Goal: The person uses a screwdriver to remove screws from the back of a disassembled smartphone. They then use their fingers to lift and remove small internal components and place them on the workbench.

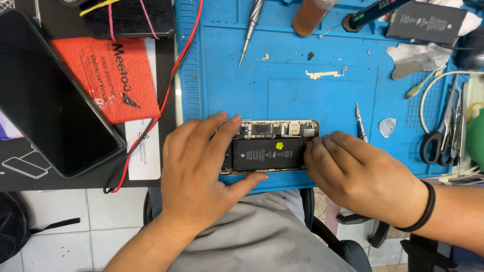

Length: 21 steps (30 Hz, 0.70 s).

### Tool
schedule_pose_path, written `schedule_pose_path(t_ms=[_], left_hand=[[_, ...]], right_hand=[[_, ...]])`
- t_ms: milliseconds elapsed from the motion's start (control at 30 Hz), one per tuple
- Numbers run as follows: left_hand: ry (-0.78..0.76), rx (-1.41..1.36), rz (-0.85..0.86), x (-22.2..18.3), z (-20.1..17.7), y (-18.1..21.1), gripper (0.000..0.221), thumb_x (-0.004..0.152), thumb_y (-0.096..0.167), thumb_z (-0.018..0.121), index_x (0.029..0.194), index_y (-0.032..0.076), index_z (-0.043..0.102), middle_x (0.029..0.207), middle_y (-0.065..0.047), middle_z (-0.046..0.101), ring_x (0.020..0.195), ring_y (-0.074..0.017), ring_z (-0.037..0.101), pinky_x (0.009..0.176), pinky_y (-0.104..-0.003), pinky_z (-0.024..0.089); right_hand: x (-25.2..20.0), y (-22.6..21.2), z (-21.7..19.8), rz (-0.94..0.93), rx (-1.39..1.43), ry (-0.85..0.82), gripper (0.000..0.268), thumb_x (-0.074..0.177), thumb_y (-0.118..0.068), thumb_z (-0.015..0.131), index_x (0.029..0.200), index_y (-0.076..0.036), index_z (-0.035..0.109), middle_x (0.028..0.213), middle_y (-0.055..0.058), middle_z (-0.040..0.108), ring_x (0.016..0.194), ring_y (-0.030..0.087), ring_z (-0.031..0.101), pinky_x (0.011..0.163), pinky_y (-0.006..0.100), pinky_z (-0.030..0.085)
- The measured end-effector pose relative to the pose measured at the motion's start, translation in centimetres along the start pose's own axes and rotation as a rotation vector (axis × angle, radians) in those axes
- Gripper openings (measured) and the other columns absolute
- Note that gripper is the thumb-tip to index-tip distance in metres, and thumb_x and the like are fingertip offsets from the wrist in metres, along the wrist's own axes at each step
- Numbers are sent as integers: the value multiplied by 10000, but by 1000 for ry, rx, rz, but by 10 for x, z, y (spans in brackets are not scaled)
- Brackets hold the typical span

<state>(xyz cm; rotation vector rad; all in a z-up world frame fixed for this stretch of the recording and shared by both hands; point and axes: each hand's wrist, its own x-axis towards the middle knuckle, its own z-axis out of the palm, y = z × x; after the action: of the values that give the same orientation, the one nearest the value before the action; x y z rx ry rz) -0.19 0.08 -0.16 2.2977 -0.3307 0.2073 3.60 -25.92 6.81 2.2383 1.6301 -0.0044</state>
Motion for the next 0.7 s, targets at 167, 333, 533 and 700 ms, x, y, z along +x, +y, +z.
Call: schedule_pose_path(t_ms=[167, 333, 533, 700], left_hand=[[-1, -3, 4, -2, -1, -1, 852, 659, 449, 931, 1355, 78, 608, 1358, -109, 595, 1231, -338, 524, 1039, -462, 405], [12, -3, 12, -1, 0, -1, 856, 666, 456, 927, 1365, 82, 601, 1357, -110, 597, 1231, -340, 527, 1051, -471, 405], [9, -9, 14, -1, -1, -2, 854, 672, 447, 919, 1373, 86, 595, 1354, -115, 598, 1234, -344, 526, 1048, -475, 407], [-1, -23, 0, 0, 0, -2, 855, 658, 449, 923, 1365, 88, 604, 1344, -111, 603, 1220, -336, 529, 1031, -473, 408]], right_hand=[[6, 9, -2, -40, -42, 65, 290, 820, -146, 617, 1054, 0, 705, 1048, 134, 707, 1015, 279, 702, 971, 368, 535], [8, 14, 0, -95, -25, -9, 258, 742, -157, 639, 969, -68, 724, 980, 92, 711, 941, 266, 720, 840, 345, 559], [-8, 18, 6, 317, 533, 24, 217, 762, -159, 754, 969, -96, 735, 1061, 57, 672, 987, 262, 652, 907, 394, 496], [-21, 1, 13, 859, 982, 174, 261, 729, -121, 844, 970, -62, 765, 1172, 80, 640, 988, 185, 674, 815, 302, 535]])
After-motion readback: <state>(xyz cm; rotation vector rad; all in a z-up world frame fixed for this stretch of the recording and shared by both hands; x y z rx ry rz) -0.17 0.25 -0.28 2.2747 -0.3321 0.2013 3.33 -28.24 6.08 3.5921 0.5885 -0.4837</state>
